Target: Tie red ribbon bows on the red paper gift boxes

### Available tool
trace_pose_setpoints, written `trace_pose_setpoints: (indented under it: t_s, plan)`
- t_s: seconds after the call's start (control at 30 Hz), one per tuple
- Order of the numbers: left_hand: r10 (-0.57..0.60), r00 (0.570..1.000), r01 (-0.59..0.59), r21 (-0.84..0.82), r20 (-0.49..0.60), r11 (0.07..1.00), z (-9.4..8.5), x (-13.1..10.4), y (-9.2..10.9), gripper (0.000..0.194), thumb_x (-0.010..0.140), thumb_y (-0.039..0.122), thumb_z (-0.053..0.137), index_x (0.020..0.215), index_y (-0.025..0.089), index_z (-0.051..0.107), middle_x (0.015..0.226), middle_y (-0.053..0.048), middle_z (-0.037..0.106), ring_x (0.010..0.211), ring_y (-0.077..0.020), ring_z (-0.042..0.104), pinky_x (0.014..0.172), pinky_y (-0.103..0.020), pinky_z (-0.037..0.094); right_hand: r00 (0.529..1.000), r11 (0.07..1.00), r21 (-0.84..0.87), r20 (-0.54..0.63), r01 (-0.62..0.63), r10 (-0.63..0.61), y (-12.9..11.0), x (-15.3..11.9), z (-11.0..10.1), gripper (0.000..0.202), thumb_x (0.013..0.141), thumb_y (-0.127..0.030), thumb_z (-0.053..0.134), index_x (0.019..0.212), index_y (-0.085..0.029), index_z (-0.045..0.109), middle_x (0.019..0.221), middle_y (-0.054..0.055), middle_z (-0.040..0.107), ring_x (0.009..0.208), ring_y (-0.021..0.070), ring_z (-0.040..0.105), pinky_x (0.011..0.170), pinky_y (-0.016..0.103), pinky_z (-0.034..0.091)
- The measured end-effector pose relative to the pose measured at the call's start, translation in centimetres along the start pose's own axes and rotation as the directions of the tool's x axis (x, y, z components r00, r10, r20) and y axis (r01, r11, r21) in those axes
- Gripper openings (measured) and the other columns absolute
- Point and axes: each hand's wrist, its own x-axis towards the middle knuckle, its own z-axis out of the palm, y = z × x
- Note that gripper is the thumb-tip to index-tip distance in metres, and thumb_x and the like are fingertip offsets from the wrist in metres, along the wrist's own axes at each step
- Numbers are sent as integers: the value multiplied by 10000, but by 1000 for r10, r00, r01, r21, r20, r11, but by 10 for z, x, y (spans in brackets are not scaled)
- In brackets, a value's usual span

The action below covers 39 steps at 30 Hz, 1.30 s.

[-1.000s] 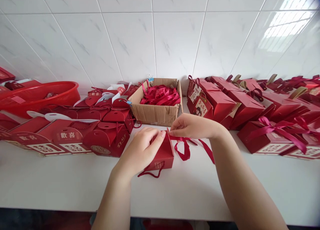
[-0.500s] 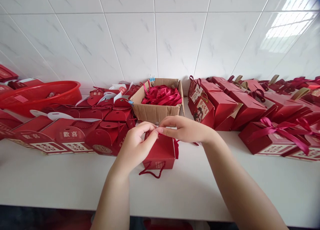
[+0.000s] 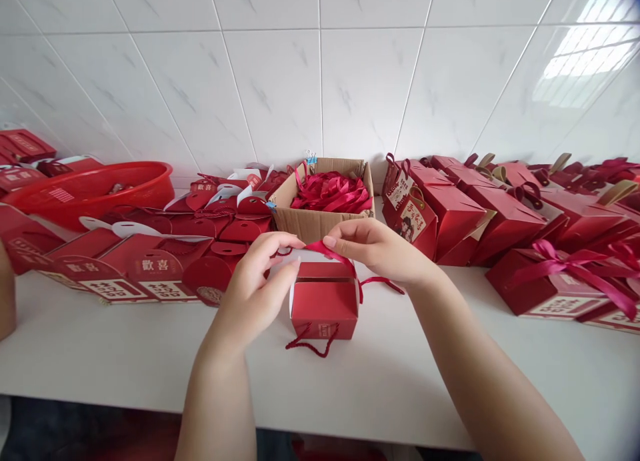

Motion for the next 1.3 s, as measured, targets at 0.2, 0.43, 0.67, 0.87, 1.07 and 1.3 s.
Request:
trace_pose_setpoints:
  t_s: [0.2,0.43,0.67,0.87,1.07,1.3]
  plan:
    - [-98,979,49,264,176,963,-6,-10,-7,428,821,334,552,1240,292,476,1176,-58,582,983,-228,622,786,-344,525,998,999,-44,-52,-20,18,-3,-1,7,304,874,-442,521,768,-163,578,703,-10,511,579,88,409,524,222,322]
    - [-64,979,-18,396,193,918,1,-8,-11,328,834,333,520,1155,270,531,1002,-41,589,786,-191,618,668,-297,505,997,953,-300,-73,-44,23,5,4,21,239,862,-351,489,717,-171,553,669,-21,534,591,95,423,514,224,329]
    - [-48,982,-43,457,185,889,5,-5,-7,89,841,284,480,878,235,544,914,-20,555,733,-179,585,630,-283,468,998,895,-444,-54,-46,24,8,5,22,170,817,-257,468,668,-182,497,638,-33,506,565,90,409,490,228,309]
    - [-58,982,-19,400,179,916,4,-5,-6,241,827,269,511,1067,270,531,1121,-35,591,993,-229,603,791,-321,488,997,865,-500,-71,-32,-5,8,5,27,175,825,-259,474,669,-183,499,637,-24,549,557,91,428,486,227,297]
    - [-47,986,-16,372,159,928,3,-5,-9,326,815,269,532,1141,270,519,1191,-53,594,1076,-250,592,847,-339,494,996,860,-510,-82,-7,-40,8,7,33,213,855,-264,465,658,-185,472,608,-28,518,545,88,406,501,231,270]
    - [-60,983,-5,354,172,935,4,-5,-9,308,813,251,530,1119,278,512,1197,-41,583,1069,-235,586,849,-336,493,994,841,-541,-94,-3,-57,13,10,38,230,864,-269,452,650,-187,466,600,-23,525,542,95,403,515,241,260]
